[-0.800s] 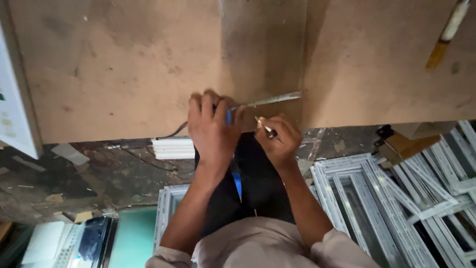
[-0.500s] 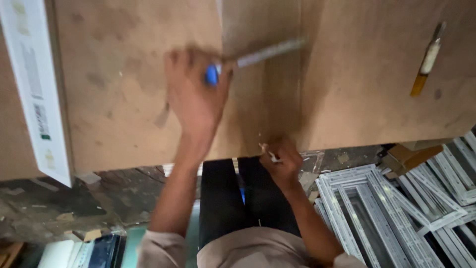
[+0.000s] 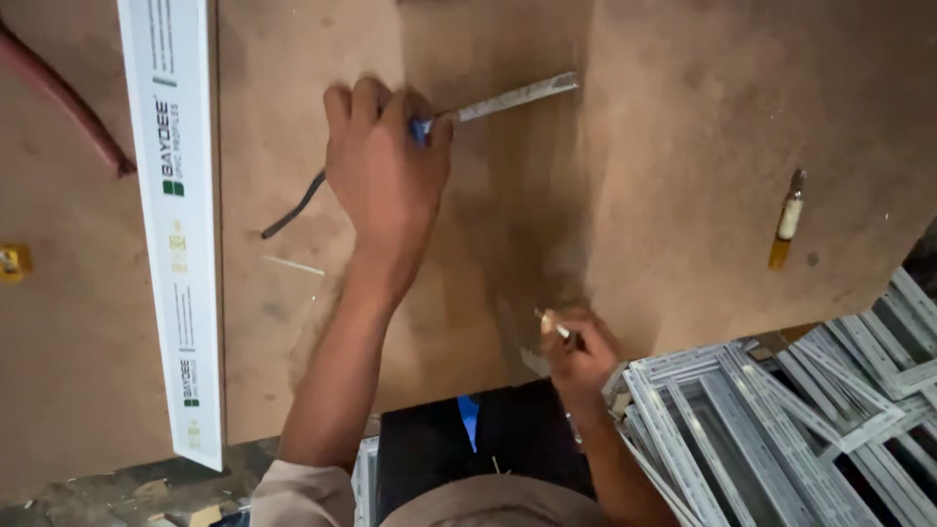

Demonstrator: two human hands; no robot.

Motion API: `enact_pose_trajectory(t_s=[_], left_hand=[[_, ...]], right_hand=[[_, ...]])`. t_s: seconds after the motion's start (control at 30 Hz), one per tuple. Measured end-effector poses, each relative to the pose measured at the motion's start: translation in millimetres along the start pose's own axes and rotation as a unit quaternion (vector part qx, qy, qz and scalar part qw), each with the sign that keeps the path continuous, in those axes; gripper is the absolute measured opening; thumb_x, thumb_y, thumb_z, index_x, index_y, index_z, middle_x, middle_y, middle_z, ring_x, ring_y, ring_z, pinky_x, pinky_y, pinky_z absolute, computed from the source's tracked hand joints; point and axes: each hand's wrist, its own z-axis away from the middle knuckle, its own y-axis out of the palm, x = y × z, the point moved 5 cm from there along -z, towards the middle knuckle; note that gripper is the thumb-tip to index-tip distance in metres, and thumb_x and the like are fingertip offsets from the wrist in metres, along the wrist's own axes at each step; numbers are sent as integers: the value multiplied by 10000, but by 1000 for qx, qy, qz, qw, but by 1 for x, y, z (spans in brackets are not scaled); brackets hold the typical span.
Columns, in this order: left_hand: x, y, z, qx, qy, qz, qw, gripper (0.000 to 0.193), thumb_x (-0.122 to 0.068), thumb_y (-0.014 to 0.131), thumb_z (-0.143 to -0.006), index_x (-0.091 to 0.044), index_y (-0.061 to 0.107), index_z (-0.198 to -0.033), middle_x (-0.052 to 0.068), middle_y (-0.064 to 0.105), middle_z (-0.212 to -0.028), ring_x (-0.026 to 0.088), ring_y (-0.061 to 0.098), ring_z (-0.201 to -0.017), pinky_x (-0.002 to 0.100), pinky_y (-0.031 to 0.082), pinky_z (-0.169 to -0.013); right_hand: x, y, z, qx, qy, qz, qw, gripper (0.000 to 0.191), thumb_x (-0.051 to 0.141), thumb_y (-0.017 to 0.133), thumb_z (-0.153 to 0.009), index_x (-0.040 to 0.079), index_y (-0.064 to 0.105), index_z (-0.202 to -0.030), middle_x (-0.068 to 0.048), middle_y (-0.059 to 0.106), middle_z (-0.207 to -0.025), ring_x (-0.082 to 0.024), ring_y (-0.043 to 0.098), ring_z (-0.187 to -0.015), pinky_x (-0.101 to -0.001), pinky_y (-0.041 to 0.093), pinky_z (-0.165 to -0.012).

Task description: The person measures a flat glass pane on a workbench with a tape measure, marks the glass with a marker, and scores the glass with a handheld cutter. They then handle a window frame on the bench, cut a small piece of tape, and carry glass pieces across the workshop.

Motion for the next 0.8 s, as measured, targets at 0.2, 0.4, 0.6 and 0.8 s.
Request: enact_pose_trajectory(t_s=[0.2,0.4,0.6,0.8], left_hand=[[-6,1,-13,5,-2,-2,1000,260,-216,898,-782,-112,687,-893,65,572,-1024,312,536,-1048,445,520,-805],[-9,-1,-13,1,-8,-28,1000,285,-229,882,-806,-83,693,-961,85,586,-1128,329,548,-1108,449,517,-819],[-8,0,-12,-1,-21,-18,1000,242,-197,872,-852,-80,693,-965,85,598,-1129,326,564,-1091,441,522,-840],[-6,-1,-11,-16,-24,0,1000,246,-186,868,-846,-69,686,-964,103,595,-1134,353,571,-1134,454,521,-868]], right_hand=[[34,37,-94,-29,-38,-127,991,48,50,715,-994,3,706,-996,-39,668,-916,-90,620,-807,-286,592,-766],[61,67,-151,-30,-70,-14,997,108,-56,751,-942,-20,709,-1034,-78,689,-943,-106,611,-777,-257,497,-670],[79,101,-182,14,-171,45,984,154,-73,783,-964,-14,702,-1082,-122,705,-990,-188,669,-824,-294,536,-708],[81,111,-189,10,-222,81,972,170,-88,791,-923,-18,701,-1049,-127,691,-952,-232,667,-799,-330,551,-685]])
